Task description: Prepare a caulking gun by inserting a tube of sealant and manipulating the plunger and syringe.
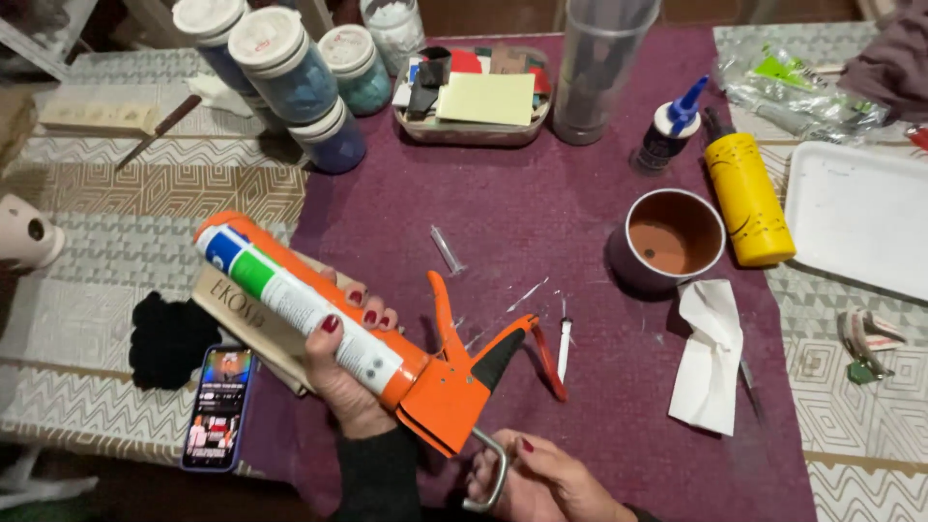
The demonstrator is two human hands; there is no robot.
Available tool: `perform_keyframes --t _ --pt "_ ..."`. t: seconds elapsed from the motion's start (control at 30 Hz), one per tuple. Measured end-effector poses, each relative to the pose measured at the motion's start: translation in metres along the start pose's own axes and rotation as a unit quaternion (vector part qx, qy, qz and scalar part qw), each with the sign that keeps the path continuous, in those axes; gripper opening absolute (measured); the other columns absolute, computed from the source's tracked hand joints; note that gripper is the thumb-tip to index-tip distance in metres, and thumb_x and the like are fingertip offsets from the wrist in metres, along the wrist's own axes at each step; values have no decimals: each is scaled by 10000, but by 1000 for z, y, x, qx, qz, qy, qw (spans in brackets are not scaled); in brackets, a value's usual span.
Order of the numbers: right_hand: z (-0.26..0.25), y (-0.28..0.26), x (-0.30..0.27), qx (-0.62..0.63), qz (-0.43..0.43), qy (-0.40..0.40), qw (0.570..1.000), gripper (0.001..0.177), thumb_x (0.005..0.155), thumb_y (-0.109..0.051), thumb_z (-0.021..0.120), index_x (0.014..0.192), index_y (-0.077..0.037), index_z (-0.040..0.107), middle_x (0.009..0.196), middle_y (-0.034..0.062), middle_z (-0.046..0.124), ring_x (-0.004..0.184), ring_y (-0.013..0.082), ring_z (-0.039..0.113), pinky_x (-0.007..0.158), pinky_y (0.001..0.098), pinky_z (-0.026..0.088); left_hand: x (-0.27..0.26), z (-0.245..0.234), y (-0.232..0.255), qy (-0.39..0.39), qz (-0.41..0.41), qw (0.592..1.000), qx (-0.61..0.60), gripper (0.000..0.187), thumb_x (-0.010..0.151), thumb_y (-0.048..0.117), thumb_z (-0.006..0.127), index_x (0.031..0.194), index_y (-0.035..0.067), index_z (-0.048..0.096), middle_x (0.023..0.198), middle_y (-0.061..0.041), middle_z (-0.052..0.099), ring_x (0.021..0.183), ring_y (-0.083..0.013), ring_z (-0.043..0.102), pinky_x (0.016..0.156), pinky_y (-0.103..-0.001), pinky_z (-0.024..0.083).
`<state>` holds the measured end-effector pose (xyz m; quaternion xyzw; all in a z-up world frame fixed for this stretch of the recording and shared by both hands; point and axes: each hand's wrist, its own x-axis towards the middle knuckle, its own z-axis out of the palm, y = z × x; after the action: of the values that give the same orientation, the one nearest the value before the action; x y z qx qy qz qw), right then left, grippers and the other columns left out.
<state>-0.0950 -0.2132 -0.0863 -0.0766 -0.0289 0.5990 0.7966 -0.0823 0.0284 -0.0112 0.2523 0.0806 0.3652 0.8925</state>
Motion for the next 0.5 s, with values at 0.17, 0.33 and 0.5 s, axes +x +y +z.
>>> perform_keyframes --t 0.17,0.33,0.5 --pt "-14 22 5 55 20 -106 993 534 1076 -461 176 834 -201 575 690 -36 566 1070 215 607 1138 380 361 -7 -3 -7 -98 -18 990 -102 665 814 73 674 1433 42 433 1005 -97 547 789 -158 544 716 -268 488" --pt "13 24 3 35 15 10 999 515 1045 -491 300 593 -254 229 501 -66 237 602 107 294 800 230 354 -11 -11 -10 -81 -49 988 -125 650 805 59 664 1421 45 460 1020 -110 565 783 -158 555 712 -270 484" --pt "-10 27 4 -14 15 -12 1000 505 1065 -395 322 585 -260 241 478 -63 254 589 90 303 779 203 336 -16 5 -8 -74 -31 994 -74 637 813 119 656 1417 73 459 993 -89 583 750 -156 561 683 -264 466"
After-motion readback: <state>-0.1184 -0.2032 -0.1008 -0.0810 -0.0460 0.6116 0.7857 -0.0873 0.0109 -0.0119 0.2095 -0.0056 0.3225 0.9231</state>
